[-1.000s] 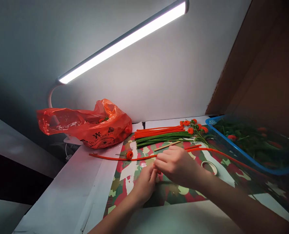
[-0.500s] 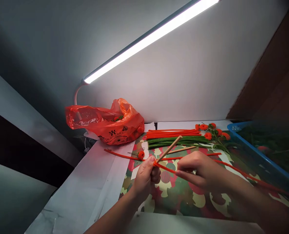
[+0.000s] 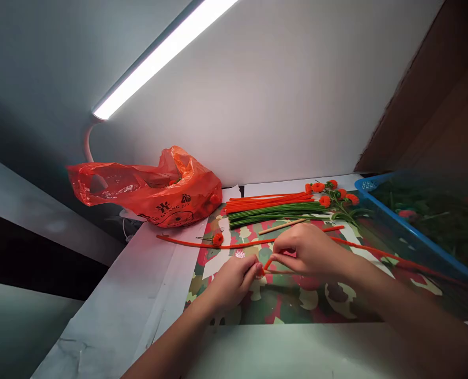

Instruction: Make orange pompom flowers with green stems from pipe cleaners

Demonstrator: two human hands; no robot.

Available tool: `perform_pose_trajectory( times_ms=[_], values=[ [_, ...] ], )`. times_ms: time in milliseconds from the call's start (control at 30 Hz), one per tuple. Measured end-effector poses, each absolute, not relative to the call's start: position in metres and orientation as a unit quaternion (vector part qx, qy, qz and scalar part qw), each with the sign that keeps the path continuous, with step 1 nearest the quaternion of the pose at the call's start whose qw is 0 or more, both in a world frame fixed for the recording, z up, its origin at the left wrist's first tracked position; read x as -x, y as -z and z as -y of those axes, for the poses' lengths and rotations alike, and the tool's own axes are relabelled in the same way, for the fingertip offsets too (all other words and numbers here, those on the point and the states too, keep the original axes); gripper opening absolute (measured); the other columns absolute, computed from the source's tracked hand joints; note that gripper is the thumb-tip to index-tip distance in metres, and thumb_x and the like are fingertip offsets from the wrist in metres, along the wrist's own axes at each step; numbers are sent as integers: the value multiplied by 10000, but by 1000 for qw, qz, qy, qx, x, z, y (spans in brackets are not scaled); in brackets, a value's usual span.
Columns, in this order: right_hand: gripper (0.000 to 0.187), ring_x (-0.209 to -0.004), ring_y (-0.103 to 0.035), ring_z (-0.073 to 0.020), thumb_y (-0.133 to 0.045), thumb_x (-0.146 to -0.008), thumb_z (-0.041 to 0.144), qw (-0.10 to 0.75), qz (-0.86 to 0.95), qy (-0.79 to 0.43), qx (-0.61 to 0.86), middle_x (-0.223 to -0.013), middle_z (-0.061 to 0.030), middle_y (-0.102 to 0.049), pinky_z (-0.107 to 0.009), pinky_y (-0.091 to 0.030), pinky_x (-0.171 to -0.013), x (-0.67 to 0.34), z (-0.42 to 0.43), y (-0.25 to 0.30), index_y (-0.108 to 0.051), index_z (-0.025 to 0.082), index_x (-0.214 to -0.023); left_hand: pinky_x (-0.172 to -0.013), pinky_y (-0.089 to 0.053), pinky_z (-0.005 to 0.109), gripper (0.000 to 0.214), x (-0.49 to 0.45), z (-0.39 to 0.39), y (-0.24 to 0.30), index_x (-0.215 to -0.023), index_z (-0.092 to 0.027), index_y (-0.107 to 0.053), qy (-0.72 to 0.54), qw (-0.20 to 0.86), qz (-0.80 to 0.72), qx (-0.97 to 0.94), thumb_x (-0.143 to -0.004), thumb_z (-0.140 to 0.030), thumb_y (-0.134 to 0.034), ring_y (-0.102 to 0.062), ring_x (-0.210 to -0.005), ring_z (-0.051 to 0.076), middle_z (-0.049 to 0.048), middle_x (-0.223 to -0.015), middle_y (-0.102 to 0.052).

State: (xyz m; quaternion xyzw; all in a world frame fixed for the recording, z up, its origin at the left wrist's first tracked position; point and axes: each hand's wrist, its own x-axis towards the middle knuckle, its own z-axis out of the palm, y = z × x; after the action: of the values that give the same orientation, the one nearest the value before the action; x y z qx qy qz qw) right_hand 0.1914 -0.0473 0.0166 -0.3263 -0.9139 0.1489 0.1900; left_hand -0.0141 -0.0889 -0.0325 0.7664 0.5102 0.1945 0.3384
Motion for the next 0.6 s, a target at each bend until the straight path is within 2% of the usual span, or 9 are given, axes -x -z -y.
perform_pose_trajectory(
  times_ms=[133, 300, 400, 500, 600],
  values=[
    [290, -474, -352, -101, -480, -854, 226, 206, 917, -105, 324, -523, 14, -510, -261, -185, -479, -182, 61, -16, -506, 184, -568, -527, -271, 239, 294, 11, 90, 42, -744, -211, -488, -228, 263, -577, -739, -933, -343, -305, -450, -549, 150, -11, -615, -533],
    [256, -483, -360, -99, -463, -857, 182, 219, 922, -117, 298, -550, 16, -531, -265, -184, -483, -174, 71, -11, -522, 182, -608, -544, -272, 247, 318, 10, 91, 47, -732, -216, -509, -232, 256, -585, -734, -932, -344, -299, -500, -582, 167, 10, -657, -595],
    [254, -513, -387, -101, -460, -872, 192, 219, 920, -130, 297, -584, 13, -559, -261, -207, -500, -172, 73, -8, -536, 181, -629, -531, -252, 248, 333, 9, 91, 47, -662, -208, -454, -243, 259, -588, -727, -924, -356, -311, -435, -542, 152, 0, -604, -532],
    [259, -524, -383, -101, -458, -880, 210, 223, 913, -160, 301, -586, 15, -550, -253, -232, -512, -172, 73, -9, -536, 181, -635, -526, -240, 247, 369, 11, 88, 46, -615, -199, -372, -315, 283, -585, -691, -921, -398, -318, -352, -530, 128, -20, -574, -423],
    [265, -524, -371, -96, -474, -872, 210, 229, 894, -230, 310, -564, 25, -511, -239, -249, -511, -174, 69, -10, -532, 180, -616, -490, -227, 232, 408, 15, 84, 45, -608, -198, -355, -405, 388, -556, -613, -898, -485, -347, -273, -499, 102, -49, -541, -302]
  ],
)
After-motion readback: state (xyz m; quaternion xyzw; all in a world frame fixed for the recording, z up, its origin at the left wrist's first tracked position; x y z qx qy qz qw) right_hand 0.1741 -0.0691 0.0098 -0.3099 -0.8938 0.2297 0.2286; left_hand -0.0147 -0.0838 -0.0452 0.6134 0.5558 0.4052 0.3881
